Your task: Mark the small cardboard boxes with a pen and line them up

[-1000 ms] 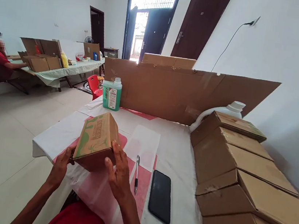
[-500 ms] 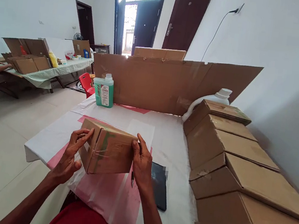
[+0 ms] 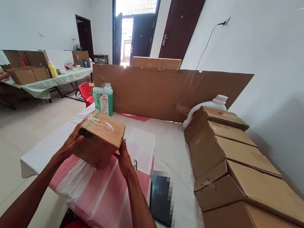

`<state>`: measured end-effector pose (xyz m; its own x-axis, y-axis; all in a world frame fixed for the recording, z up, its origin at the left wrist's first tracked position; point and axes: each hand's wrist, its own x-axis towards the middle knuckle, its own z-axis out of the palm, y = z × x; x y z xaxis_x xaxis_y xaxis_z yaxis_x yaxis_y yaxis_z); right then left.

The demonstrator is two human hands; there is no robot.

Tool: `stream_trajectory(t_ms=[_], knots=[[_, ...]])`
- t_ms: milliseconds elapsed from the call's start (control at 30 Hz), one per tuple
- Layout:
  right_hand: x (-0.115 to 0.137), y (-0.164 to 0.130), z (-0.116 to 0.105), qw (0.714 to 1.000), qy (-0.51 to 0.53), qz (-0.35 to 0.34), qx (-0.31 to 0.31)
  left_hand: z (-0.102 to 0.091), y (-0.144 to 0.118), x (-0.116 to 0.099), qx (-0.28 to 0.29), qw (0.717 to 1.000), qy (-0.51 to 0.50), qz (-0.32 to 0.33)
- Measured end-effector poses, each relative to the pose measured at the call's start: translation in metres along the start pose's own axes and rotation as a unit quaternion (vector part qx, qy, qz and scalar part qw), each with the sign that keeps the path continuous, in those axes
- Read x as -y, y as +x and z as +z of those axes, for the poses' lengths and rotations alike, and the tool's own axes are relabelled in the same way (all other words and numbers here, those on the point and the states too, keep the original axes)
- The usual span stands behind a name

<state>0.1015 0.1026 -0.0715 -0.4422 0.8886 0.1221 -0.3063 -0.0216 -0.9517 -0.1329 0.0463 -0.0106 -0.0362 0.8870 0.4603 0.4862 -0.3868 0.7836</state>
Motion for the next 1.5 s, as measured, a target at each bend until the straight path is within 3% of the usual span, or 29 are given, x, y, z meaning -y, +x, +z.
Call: stream_trajectory(t_ms=[100, 200, 300, 433, 600, 767, 900, 1000, 1100, 1267, 1367, 1500], knots=[[-0.008, 0.003, 0.013, 1.0, 0.002, -0.006, 0.011, -0.004, 0.001, 0.005, -0.017, 0.999, -0.017, -0.028], [-0.004, -0.004, 0.014, 1.0, -0.013, -0.005, 0.013, -0.007, -0.007, -0.006, -0.025, 0.998, 0.042, -0.034], [0.011, -0.026, 0.003, 0.999, -0.048, 0.022, 0.011, -0.01, -0.025, -0.034, -0.016, 0.99, 0.127, -0.055], [0.029, -0.072, -0.016, 0.99, -0.112, 0.078, -0.037, -0.007, -0.059, -0.081, 0.047, 0.981, 0.159, -0.1], [0.022, -0.114, -0.026, 0.978, -0.171, 0.051, -0.11, 0.009, -0.086, -0.109, 0.065, 0.985, 0.143, -0.077], [0.006, -0.119, -0.011, 0.974, -0.193, 0.042, -0.11, 0.016, -0.099, -0.091, 0.0, 0.989, 0.142, -0.045], [-0.005, -0.126, -0.012, 0.969, -0.214, 0.069, -0.104, 0.011, -0.109, -0.055, 0.043, 0.986, 0.074, -0.14], [-0.016, -0.14, -0.034, 0.921, -0.348, 0.099, -0.144, 0.012, -0.112, -0.039, 0.053, 0.979, -0.002, -0.199], [-0.025, -0.149, -0.06, 0.861, -0.45, 0.111, -0.21, 0.021, -0.108, -0.041, 0.066, 0.975, -0.028, -0.209], [-0.036, -0.135, -0.071, 0.826, -0.495, 0.171, -0.206, 0.04, -0.092, -0.054, 0.118, 0.976, -0.042, -0.178], [-0.039, -0.124, -0.069, 0.826, -0.492, 0.19, -0.198, 0.046, -0.086, -0.061, 0.135, 0.978, -0.035, -0.156], [-0.03, -0.126, -0.083, 0.861, -0.447, 0.17, -0.173, 0.049, -0.086, -0.073, 0.131, 0.981, -0.04, -0.137]])
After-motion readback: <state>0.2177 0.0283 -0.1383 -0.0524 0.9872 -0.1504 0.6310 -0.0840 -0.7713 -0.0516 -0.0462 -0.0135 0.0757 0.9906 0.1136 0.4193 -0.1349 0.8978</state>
